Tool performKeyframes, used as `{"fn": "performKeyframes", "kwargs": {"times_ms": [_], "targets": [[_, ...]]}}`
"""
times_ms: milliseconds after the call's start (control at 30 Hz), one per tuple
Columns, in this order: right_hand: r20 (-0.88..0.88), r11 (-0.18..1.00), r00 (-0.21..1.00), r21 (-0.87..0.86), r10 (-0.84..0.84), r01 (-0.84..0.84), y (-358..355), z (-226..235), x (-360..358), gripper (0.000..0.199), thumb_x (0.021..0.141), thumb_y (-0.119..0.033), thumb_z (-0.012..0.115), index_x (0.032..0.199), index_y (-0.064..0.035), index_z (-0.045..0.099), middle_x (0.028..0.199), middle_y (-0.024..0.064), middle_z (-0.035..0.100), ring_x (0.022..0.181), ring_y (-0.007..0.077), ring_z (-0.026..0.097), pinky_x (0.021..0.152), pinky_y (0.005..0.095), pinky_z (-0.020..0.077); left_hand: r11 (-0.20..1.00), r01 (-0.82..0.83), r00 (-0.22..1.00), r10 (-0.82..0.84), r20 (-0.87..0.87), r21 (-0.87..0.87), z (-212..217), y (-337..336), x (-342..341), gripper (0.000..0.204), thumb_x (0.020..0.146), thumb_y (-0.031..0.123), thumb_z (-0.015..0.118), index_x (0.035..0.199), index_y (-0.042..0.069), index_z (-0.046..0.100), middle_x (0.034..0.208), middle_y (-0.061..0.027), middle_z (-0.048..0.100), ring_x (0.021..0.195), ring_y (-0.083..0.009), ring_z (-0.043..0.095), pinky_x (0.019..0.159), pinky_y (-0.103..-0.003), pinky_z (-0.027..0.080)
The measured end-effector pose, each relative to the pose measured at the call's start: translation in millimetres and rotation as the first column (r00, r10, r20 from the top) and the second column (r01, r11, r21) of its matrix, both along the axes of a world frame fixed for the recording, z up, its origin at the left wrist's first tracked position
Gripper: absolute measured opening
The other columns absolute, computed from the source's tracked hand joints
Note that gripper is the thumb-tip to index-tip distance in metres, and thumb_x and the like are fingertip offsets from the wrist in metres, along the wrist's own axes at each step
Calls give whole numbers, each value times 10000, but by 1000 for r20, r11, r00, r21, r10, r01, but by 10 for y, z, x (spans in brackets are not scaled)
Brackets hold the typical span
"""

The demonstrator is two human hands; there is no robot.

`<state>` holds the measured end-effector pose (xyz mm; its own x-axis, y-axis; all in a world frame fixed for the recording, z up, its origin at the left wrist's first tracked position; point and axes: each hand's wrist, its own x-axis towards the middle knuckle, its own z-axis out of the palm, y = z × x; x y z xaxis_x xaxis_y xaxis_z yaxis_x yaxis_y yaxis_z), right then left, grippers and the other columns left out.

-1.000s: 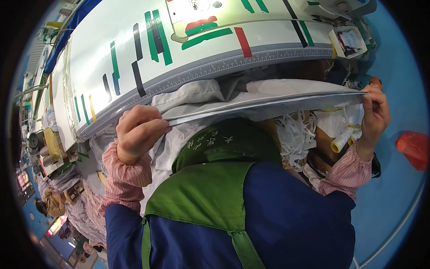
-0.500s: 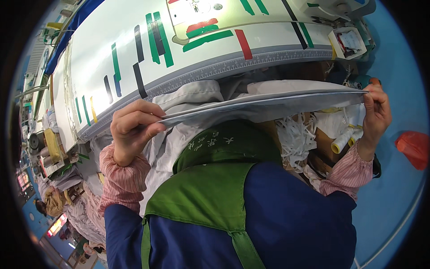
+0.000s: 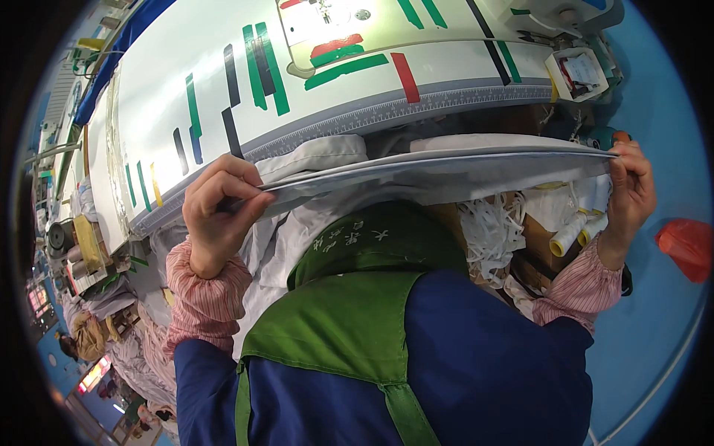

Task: Operate an industrial sewing machine to stitch together fabric components for pillows.

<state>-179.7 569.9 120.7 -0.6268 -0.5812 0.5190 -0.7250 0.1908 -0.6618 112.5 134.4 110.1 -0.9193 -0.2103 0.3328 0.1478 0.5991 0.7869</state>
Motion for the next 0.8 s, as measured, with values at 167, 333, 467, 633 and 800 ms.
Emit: {"fn": "performKeyframes", "kwargs": {"times_ms": [167,333,467,633,800], "targets": [[-32,1000,999,3,7,-6,-52,110,98,42,913,2,627,923,-12,588,982,100,625,984,217,550,959,390,403,997,-78,997,78,-1,13,-78,-2,-23,225,710,-37,800,767,22,591,766,-52,606,629,-114,568,554,-225,449],[-84,999,996,44,17,-13,-186,114,178,96,865,3,676,873,-20,583,941,107,627,898,215,564,805,341,450,965,-219,964,237,124,-141,-99,49,-92,230,732,-81,730,927,19,659,750,-67,564,639,-159,544,569,-264,432],[-169,995,985,95,47,-32,-418,278,240,160,765,34,741,806,-9,593,814,90,650,752,215,580,697,330,451,975,-140,981,160,110,-170,9,-104,41,164,744,-119,664,852,3,645,771,-89,572,672,-182,535,576,-265,394],[-184,993,983,118,17,5,-297,359,280,173,759,1,766,786,-17,596,800,92,660,694,209,579,634,309,446,975,-143,980,164,116,-168,96,-50,-46,163,750,-151,639,844,-18,634,745,-65,542,661,-136,505,551,-239,358],[-195,991,981,135,11,16,-298,273,269,177,757,2,768,787,-23,596,784,88,658,679,193,589,612,304,449,973,-143,981,163,105,-179,114,-43,-55,165,752,-153,637,845,-18,636,743,-58,543,640,-125,491,540,-231,342]]}}
